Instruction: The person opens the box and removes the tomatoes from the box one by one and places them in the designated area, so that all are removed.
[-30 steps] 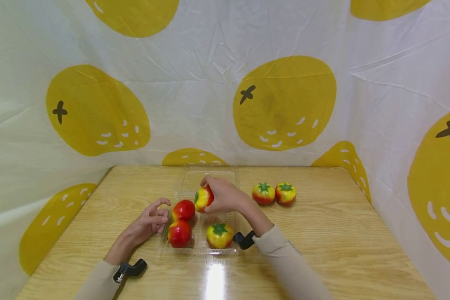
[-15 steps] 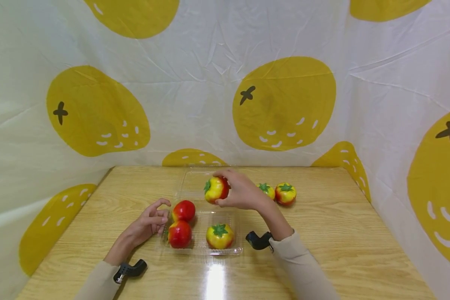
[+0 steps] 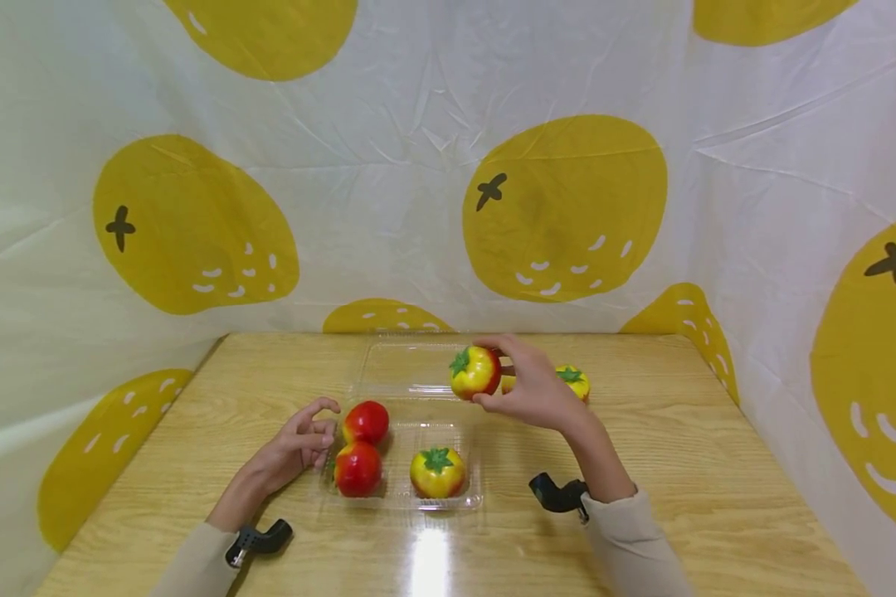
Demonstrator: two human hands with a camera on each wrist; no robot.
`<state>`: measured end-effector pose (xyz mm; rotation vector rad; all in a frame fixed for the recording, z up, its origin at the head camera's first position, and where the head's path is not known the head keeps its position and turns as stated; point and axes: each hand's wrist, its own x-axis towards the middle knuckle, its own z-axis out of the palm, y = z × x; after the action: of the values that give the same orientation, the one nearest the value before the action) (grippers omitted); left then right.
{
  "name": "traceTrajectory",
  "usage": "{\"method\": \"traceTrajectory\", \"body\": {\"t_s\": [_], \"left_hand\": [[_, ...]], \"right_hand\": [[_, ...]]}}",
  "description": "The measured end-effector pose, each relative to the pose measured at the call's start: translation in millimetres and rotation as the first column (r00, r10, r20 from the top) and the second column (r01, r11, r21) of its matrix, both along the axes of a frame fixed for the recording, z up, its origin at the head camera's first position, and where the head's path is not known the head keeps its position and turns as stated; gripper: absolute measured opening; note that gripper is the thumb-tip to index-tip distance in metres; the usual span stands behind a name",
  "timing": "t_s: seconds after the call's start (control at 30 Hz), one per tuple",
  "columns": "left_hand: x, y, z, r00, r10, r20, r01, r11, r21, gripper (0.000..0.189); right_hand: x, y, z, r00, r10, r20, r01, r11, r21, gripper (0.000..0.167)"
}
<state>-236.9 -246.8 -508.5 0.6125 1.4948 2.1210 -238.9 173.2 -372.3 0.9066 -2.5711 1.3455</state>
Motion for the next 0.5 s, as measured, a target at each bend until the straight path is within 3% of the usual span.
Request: {"method": "traceTrajectory", "body": {"t_s": [0.5], "left_hand": [[0.8, 1.0, -1.0, 1.000, 0.005, 0.003, -0.005, 1.000, 0.001, 0.038]], "right_hand": [[6.8, 47.5, -12.2, 0.992, -0.128, -0.003, 0.128, 0.990, -0.054, 0.068]]}}
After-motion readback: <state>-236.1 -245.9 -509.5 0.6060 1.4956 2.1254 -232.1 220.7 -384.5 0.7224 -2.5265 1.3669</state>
